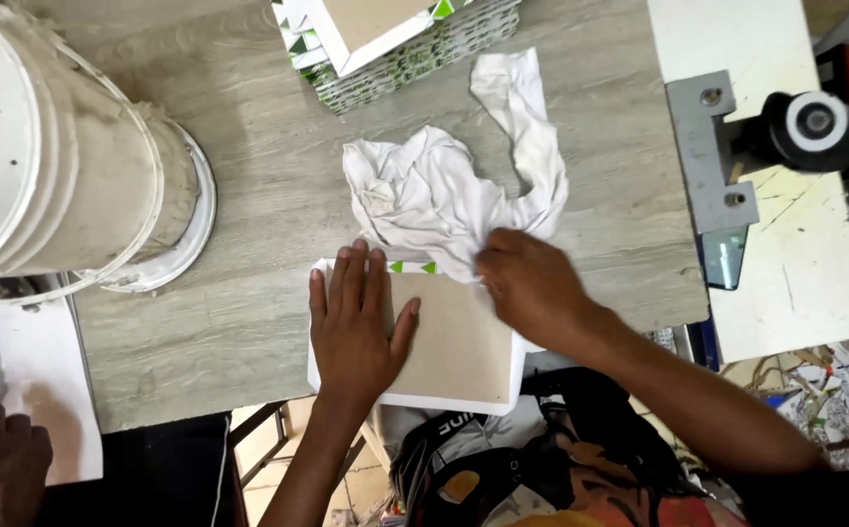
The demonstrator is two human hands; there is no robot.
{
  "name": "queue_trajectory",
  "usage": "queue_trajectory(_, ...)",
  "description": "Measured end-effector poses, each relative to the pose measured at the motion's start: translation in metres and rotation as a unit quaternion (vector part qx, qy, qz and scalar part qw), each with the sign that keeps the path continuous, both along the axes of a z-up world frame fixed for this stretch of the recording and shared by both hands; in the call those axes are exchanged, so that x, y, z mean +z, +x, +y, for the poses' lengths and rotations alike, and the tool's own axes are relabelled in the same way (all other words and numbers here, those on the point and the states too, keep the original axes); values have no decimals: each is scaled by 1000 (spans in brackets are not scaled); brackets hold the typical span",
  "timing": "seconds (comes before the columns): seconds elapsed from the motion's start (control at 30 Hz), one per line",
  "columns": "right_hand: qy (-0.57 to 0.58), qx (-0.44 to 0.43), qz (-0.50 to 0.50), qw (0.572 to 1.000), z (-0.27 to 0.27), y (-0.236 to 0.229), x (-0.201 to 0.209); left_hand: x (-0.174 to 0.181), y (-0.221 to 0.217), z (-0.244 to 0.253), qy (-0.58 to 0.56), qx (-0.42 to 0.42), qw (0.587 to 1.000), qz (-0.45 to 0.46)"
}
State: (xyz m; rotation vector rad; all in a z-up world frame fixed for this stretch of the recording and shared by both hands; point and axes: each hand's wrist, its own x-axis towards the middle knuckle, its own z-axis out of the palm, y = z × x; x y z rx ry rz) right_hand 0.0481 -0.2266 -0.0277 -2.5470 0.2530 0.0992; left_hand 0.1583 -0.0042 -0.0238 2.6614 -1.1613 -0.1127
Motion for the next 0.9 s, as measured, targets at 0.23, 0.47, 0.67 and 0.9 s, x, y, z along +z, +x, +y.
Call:
queue_trajectory(0.23,40,40,-148,987,59,76,4,-26,2,9,-65,-7,996,-67)
queue_trajectory(0.47,25,12,-34,999,5,19,14,-13,2,3,-67,28,995,-70)
queue_trajectory(0.67,58,27,-46,997,24,51,-5,-11,2,4,-79,28,992,-90)
queue_trajectory(0.9,80,72,-112,988,53,91,-1,-28,2,8,-97,44,990,-91)
